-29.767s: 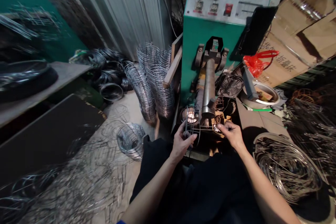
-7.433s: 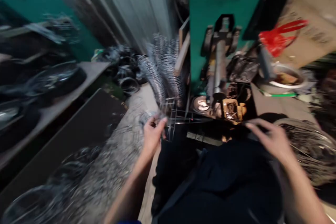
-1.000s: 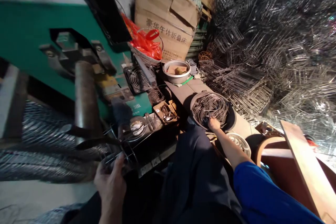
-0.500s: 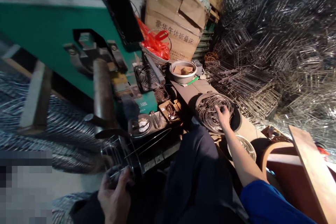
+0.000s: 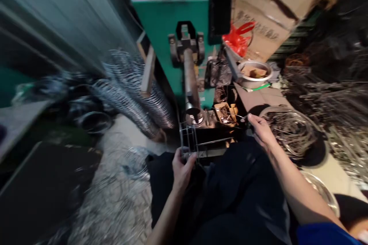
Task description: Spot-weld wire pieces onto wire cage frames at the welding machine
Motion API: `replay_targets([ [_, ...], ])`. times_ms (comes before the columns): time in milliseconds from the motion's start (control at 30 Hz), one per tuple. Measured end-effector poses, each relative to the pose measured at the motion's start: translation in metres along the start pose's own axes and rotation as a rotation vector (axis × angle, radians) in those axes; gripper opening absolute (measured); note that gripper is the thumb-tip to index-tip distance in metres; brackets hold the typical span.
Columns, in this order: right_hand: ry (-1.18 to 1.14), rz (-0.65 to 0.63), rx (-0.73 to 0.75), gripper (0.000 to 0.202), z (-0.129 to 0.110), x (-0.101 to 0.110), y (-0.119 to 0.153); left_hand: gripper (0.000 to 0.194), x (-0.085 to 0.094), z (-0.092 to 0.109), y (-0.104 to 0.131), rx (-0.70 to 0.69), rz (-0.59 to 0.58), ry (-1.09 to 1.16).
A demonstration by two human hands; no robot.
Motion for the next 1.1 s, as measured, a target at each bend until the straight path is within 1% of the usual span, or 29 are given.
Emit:
replay_targets([
  [67,-0.01,-0.054,-0.004,0.045,0.0,-0.019,0.005,0.04,0.002,-0.002,0.0,-0.008,-0.011,0.0],
  [133,0.001,-0.076,0.03,0.044,0.001,-0.035,0.009,0.039,0.003,-0.004,0.001,-0.006,-0.017,0.014],
  [200,0.046,-0.104,0.068,0.047,0.003,-0.046,0.013,0.041,0.002,-0.005,0.002,0.01,-0.02,0.045],
  [300,0.095,-0.116,0.077,0.055,0.008,-0.057,0.015,0.043,0.0,-0.006,0.004,0.03,-0.028,0.083],
  [400,0.084,-0.109,0.054,0.059,0.015,-0.062,0.012,0.043,-0.002,-0.007,0.004,0.033,-0.025,0.099],
  [567,0.048,-0.165,0.009,0.051,0.027,-0.064,0.002,0.042,-0.006,-0.004,0.002,0.027,-0.016,0.107],
  [733,0.026,-0.199,-0.018,0.051,0.034,-0.064,-0.008,0.044,-0.009,-0.004,-0.001,0.049,-0.002,0.157],
  [900,0.014,-0.19,-0.024,0.053,0.036,-0.067,-0.017,0.043,-0.011,-0.004,-0.007,0.034,-0.016,0.154],
  [1100,-0.011,-0.203,-0.034,0.056,0.033,-0.072,-0.027,0.045,-0.015,-0.002,-0.015,0.024,0.013,0.166],
])
Point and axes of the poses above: each hand's wrist, its own y-axis away from the middle knuckle, its own x-axis out of the back of the hand, z = x × y, the point moved 1 cm from there along -y, towards the middle knuckle, and after that the axes turned 8 degrees about y, right-handed, at the moved point
